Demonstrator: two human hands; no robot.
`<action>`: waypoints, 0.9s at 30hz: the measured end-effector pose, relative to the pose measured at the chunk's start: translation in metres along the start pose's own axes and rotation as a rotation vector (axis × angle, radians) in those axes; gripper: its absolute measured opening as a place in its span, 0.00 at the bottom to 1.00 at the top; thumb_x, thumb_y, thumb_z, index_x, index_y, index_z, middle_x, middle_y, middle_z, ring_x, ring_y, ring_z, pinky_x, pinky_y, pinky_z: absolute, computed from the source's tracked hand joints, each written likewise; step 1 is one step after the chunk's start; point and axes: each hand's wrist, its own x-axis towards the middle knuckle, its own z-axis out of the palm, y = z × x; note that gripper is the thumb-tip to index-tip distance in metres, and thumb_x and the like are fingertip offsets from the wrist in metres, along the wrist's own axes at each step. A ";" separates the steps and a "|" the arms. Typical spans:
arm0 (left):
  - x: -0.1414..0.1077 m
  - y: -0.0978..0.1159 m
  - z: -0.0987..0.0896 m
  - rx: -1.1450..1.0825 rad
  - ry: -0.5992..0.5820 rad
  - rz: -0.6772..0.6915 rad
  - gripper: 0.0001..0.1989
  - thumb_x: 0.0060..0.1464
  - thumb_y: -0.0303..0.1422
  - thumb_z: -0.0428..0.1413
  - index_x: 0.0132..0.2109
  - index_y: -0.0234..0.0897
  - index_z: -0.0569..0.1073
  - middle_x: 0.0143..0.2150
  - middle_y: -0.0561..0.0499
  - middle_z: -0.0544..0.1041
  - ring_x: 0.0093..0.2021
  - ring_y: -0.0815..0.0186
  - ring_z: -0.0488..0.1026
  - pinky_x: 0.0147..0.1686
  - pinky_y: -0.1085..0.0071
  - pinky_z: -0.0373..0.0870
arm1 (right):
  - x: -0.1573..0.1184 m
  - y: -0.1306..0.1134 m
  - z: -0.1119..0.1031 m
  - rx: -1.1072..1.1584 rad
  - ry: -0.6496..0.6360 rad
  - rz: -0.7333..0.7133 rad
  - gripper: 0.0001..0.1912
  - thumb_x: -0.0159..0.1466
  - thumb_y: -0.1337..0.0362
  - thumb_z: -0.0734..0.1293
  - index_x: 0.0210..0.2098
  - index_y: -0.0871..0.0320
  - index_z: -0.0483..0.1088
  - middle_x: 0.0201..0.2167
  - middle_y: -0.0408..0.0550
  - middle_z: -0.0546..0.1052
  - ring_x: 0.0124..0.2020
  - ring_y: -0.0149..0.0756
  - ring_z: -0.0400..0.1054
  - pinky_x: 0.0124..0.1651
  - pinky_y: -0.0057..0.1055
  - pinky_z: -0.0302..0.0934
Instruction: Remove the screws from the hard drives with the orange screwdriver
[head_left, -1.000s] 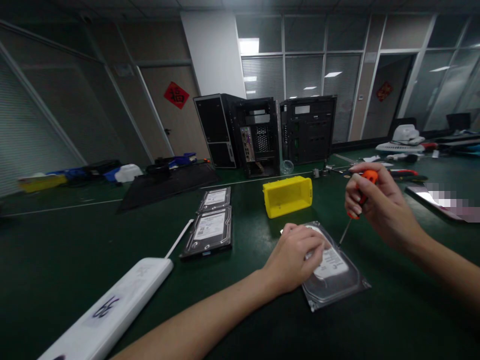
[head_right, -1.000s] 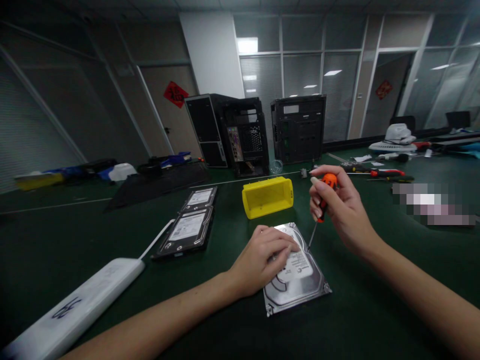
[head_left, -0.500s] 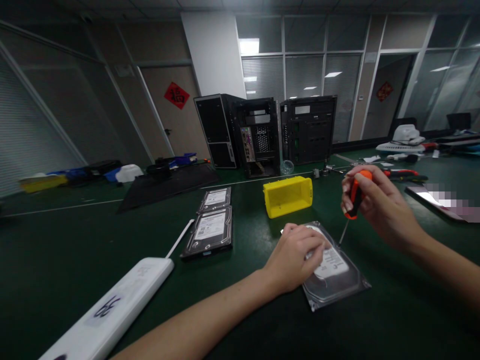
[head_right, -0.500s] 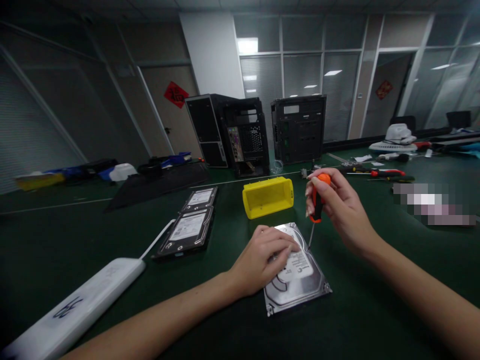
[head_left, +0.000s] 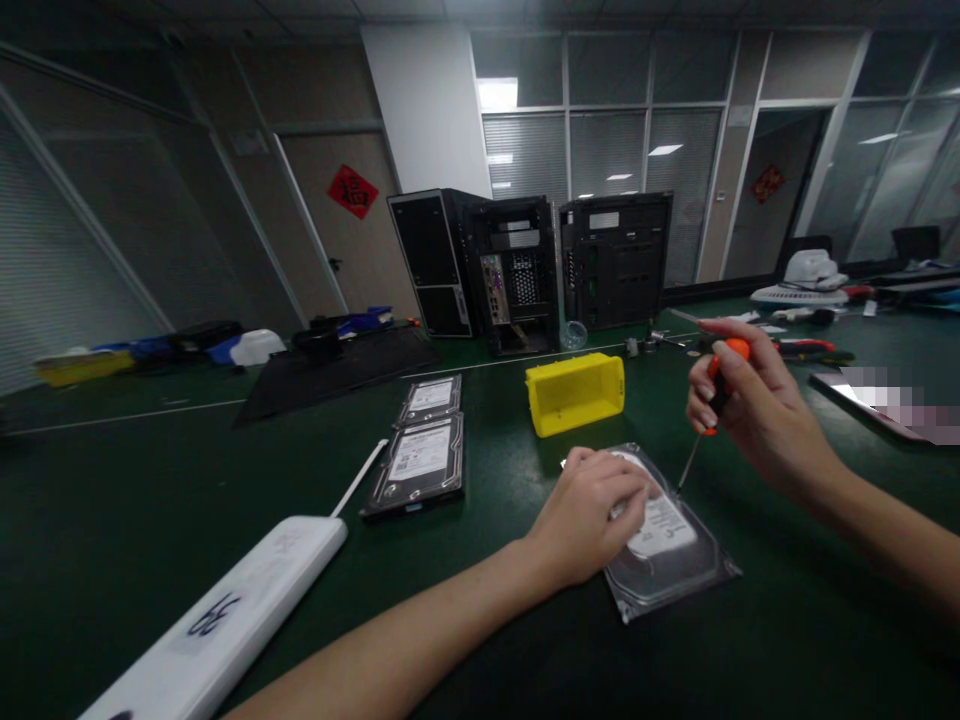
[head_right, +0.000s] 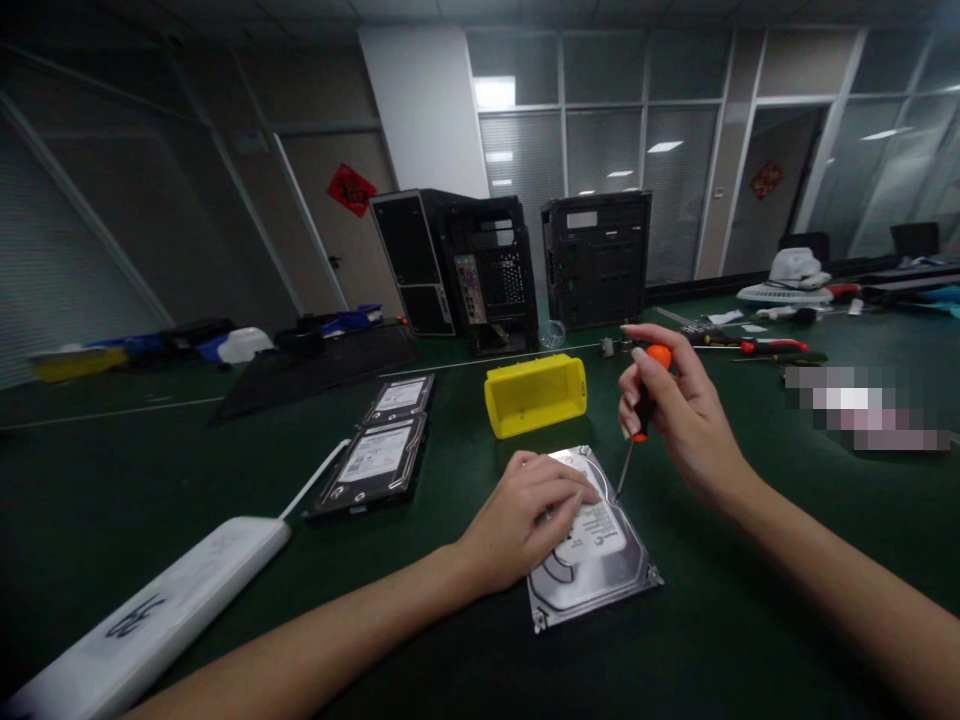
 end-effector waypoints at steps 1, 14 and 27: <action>0.000 0.000 0.000 -0.002 -0.001 -0.001 0.13 0.60 0.28 0.45 0.43 0.39 0.74 0.44 0.51 0.76 0.46 0.65 0.69 0.46 0.65 0.56 | 0.000 -0.001 0.000 0.006 -0.003 0.006 0.14 0.63 0.57 0.59 0.48 0.46 0.61 0.24 0.38 0.63 0.20 0.28 0.60 0.22 0.27 0.58; 0.000 0.001 -0.001 -0.012 -0.005 -0.005 0.13 0.60 0.28 0.45 0.43 0.39 0.74 0.44 0.51 0.75 0.46 0.64 0.68 0.47 0.65 0.56 | 0.001 -0.002 -0.002 0.039 -0.009 -0.006 0.06 0.63 0.60 0.59 0.40 0.50 0.63 0.32 0.42 0.67 0.25 0.29 0.65 0.29 0.30 0.62; 0.000 -0.001 0.002 -0.002 0.005 0.005 0.12 0.60 0.28 0.45 0.43 0.38 0.73 0.44 0.52 0.75 0.46 0.65 0.68 0.47 0.66 0.55 | 0.000 0.002 -0.003 -0.042 0.022 -0.029 0.11 0.62 0.61 0.62 0.45 0.49 0.62 0.26 0.40 0.66 0.23 0.28 0.62 0.25 0.27 0.59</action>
